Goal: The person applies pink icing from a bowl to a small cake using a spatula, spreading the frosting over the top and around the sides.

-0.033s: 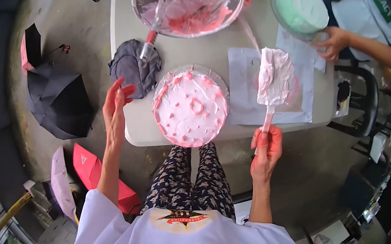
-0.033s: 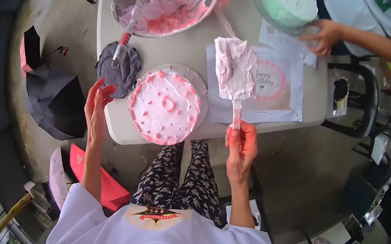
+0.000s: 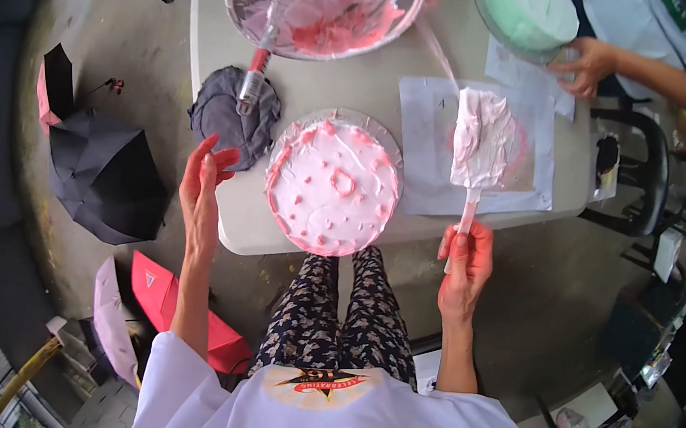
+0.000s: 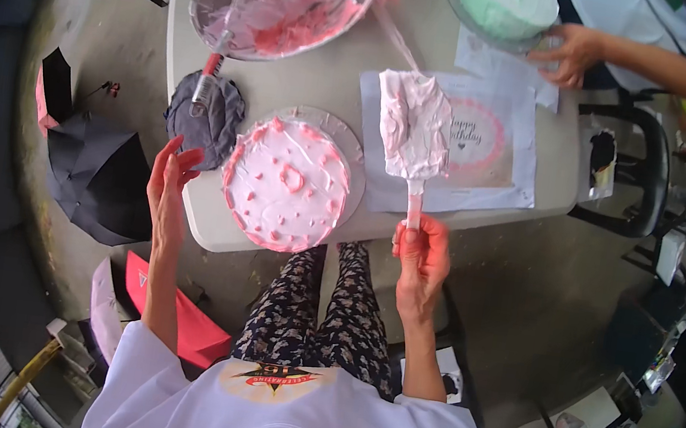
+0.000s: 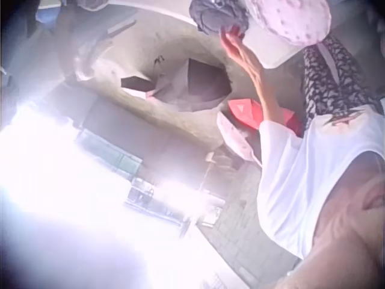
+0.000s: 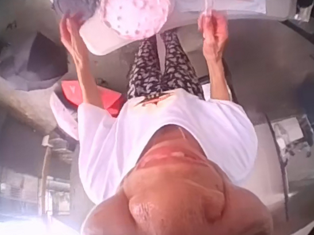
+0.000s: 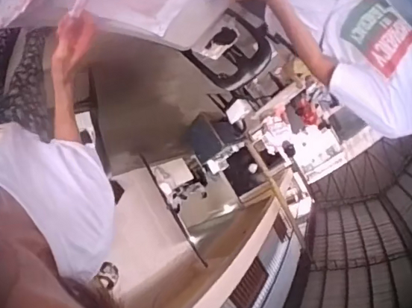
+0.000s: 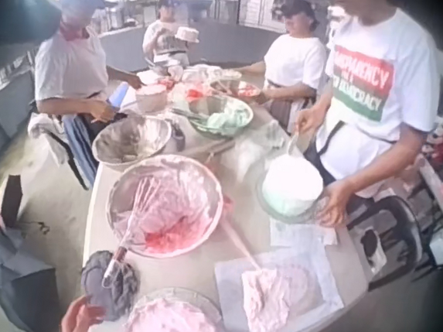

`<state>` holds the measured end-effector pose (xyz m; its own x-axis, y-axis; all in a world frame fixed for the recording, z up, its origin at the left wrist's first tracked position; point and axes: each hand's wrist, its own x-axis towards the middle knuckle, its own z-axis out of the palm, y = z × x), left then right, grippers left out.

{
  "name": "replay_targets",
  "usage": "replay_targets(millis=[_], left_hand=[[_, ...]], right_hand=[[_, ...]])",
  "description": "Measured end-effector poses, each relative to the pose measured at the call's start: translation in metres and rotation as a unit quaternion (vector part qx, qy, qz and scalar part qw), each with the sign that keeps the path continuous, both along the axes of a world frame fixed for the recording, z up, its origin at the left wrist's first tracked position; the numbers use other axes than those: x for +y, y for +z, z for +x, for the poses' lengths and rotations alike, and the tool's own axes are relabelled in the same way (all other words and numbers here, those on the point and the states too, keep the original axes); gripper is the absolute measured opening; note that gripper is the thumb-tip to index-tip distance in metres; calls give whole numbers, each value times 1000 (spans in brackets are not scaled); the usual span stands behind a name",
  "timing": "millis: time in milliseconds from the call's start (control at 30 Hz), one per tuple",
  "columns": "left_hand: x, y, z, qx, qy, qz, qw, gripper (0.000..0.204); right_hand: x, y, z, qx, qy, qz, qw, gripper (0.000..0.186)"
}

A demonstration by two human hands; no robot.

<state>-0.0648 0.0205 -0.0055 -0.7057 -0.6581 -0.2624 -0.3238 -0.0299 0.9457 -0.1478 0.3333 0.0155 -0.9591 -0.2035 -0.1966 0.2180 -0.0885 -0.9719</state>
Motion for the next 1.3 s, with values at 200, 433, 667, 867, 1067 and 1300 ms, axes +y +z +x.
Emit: replay_targets(millis=[200, 433, 667, 867, 1067, 1300], left_hand=[[1, -7, -14, -29, -78, 7, 997, 60], [-9, -21, -53, -111, -196, 9, 974, 84], [-14, -22, -60, -121, -201, 19, 972, 82], [-17, -27, -59, -138, -218, -14, 966, 80], [-32, -25, -60, -113, -138, -145, 973, 74], [-85, -89, -49, -19, -91, -109, 990, 47]], right_hand=[[11, -39, 43, -82, -14, -18, 996, 18], [9, -68, 45, -135, -21, -99, 986, 20], [13, -72, 18, -128, -18, -119, 984, 22], [32, -78, 1, -43, 24, 51, 997, 19], [33, -38, 30, -59, 78, -25, 995, 14], [10, -28, 36, -48, 131, -86, 987, 16]])
